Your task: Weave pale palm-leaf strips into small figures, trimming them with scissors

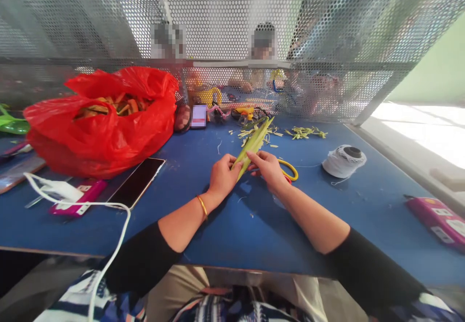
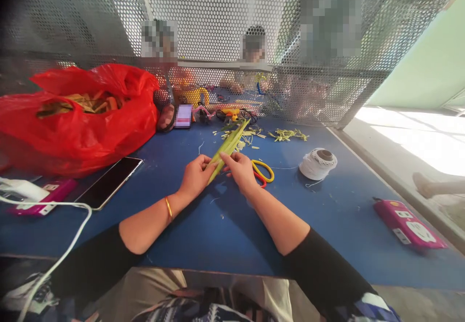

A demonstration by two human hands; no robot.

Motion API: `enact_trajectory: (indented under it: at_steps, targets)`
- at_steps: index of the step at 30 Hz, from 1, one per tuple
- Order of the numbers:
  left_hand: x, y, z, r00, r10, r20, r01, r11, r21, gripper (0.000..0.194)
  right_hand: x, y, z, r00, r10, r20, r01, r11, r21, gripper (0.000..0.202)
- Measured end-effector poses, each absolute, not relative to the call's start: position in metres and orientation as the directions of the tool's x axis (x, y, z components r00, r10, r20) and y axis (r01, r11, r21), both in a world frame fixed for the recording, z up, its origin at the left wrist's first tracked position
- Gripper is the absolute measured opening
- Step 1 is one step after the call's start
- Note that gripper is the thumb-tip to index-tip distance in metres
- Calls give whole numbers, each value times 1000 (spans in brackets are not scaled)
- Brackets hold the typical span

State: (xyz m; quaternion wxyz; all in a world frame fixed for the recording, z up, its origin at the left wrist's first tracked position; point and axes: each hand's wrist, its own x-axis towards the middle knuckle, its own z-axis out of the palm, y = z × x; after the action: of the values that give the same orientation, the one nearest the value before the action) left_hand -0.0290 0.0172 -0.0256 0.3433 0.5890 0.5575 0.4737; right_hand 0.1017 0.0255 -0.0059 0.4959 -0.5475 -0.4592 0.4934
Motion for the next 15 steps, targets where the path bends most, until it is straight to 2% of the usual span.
enact_trajectory:
  at_steps: [4,10,13,15]
  targets:
    - [-29,18,-27,-45,986,163,334,-139,932,20,101,26,-11,80,995,-60,36,-63,-997,14]
    - [-31,21,-29,-74,993,91,151,-79,985,36,102,29,-15,81,996,-24,13,-26,-1000,12]
    - [-28,20,-28,-9,1000,20,59,-20,998,33,104,31,-18,114,994,-1,47,-6,-999,13]
    - [-26,18,-28,29,1000,-1,57,0,998,26,106,33,-20,126,992,20,91,9,-996,12]
